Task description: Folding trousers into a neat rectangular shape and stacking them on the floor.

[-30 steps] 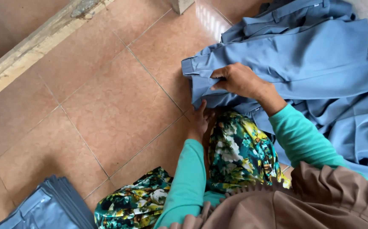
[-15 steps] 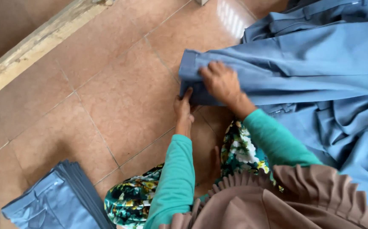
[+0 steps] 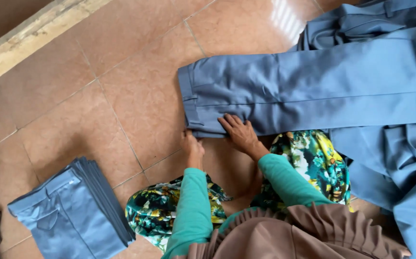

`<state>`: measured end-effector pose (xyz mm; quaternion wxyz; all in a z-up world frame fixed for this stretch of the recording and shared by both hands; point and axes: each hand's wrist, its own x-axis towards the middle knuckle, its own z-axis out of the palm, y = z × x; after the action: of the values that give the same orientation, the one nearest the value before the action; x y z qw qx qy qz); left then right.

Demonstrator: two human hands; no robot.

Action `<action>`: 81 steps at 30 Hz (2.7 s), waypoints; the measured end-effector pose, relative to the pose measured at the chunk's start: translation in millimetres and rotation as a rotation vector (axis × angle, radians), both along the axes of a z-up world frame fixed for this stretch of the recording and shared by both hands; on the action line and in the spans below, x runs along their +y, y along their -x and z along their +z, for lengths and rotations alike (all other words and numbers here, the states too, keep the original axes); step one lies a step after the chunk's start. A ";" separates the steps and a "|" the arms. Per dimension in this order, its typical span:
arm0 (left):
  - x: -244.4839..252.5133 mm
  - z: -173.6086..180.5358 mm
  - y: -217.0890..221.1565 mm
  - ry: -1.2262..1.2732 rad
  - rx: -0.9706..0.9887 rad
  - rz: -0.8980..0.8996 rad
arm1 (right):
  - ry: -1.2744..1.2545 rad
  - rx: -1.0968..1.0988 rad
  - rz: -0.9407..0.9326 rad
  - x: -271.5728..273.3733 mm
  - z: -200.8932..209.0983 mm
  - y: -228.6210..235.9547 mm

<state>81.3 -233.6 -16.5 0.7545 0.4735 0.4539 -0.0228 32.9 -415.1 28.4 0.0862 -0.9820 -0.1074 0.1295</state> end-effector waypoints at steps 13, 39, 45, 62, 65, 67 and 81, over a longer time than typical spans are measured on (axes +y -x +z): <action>66.8 -10.7 26.8 0.031 0.067 0.102 | -0.294 -0.250 0.115 123.8 -13.7 5.8; 121.8 -92.9 -2.1 -1.529 -0.034 -0.267 | -0.381 -0.178 0.091 20.4 -28.5 -20.9; 17.1 -14.9 -59.1 -1.144 -0.474 -0.814 | -0.110 -0.784 -0.255 -180.0 20.6 -44.0; -76.0 -41.3 -134.6 -1.295 -0.358 -1.309 | 0.184 -0.656 -0.598 -315.4 16.4 -17.4; -66.1 -29.7 -129.2 -1.140 -0.614 -1.137 | -0.025 -0.656 -0.593 -288.8 62.3 -6.4; -58.3 -10.8 -125.8 -1.095 -0.617 -1.138 | -0.141 -0.677 -0.590 -280.9 80.1 -2.1; -90.6 -1.5 -131.5 -1.039 -0.753 -1.062 | -0.375 -0.555 -0.803 -324.2 76.0 -8.2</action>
<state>212.8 -324.2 -18.0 0.4302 0.8885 -0.1599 -0.0036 41.0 -739.3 104.4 0.2718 -0.9109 0.2374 -0.2002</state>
